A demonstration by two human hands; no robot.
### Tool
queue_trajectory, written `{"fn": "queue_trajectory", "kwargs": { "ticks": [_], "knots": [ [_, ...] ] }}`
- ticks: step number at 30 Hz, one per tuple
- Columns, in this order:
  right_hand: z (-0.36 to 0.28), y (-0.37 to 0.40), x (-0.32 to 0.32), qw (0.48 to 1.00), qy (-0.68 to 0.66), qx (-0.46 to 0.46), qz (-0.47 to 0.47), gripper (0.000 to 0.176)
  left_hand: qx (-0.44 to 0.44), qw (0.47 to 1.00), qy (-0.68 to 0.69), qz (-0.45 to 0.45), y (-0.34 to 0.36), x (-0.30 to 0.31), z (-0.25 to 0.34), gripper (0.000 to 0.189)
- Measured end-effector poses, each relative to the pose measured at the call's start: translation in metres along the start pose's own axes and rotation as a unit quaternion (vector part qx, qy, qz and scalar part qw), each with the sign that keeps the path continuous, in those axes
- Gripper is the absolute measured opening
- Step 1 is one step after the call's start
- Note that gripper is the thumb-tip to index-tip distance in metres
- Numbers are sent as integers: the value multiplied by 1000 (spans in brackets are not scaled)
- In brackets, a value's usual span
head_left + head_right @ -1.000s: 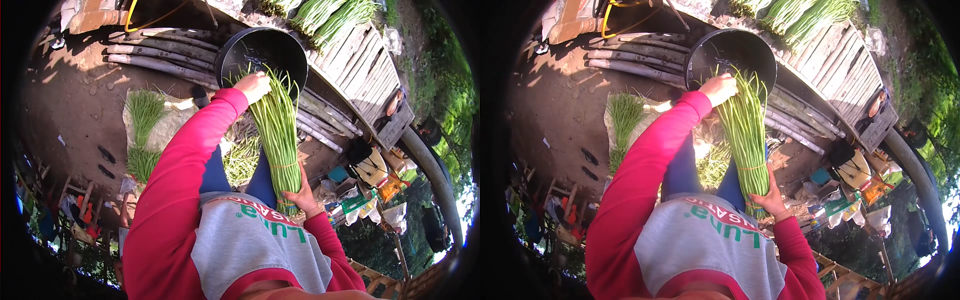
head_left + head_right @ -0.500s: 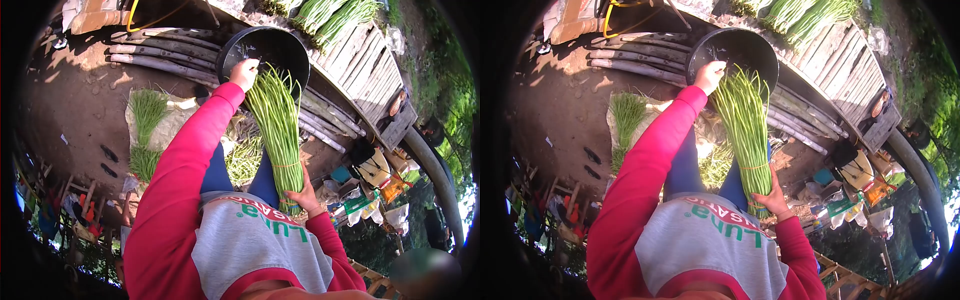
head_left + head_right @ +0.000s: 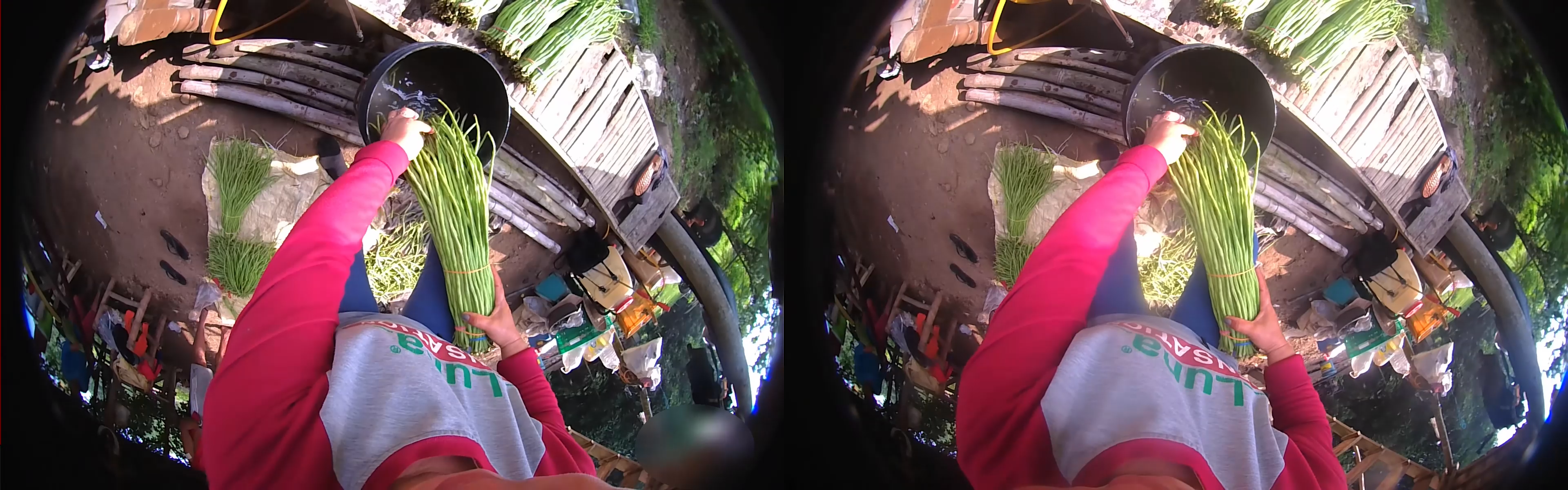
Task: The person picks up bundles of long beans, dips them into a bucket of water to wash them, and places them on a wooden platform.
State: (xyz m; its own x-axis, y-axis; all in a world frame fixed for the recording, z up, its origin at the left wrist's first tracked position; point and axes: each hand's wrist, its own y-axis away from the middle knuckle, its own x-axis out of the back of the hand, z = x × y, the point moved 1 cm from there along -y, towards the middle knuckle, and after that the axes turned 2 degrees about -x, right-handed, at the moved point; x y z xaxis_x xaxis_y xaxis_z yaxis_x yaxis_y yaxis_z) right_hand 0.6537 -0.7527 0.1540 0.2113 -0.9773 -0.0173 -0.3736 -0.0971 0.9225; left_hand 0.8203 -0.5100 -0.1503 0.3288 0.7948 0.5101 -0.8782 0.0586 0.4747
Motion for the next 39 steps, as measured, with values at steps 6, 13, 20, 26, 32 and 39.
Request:
{"fn": "queue_trajectory", "kwargs": {
  "ticks": [6, 13, 20, 26, 32, 39],
  "knots": [
    [-3, -1, 1, 1000, 9, 5, -5, 113, -70, 993, -57, -71, -2, -2, 3, 19],
    [-7, -1, 0, 1000, 0, 5, -1, 113, -171, 933, -277, -154, -8, 19, 36, 21],
    [-2, -2, 3, 1000, -28, 0, -3, 113, -1, 973, -139, -184, -8, 14, 29, 21],
    [-1, -2, 4, 1000, -5, -6, 3, 112, 153, 984, -79, -43, -18, 13, 18, 20],
    [-6, -3, -1, 999, -32, -3, 6, 112, -102, 986, 83, 103, -56, 7, 55, 30],
    [8, -6, 7, 1000, 23, 6, 17, 113, 46, 988, -74, -129, -76, -28, 85, 27]
  ]
}}
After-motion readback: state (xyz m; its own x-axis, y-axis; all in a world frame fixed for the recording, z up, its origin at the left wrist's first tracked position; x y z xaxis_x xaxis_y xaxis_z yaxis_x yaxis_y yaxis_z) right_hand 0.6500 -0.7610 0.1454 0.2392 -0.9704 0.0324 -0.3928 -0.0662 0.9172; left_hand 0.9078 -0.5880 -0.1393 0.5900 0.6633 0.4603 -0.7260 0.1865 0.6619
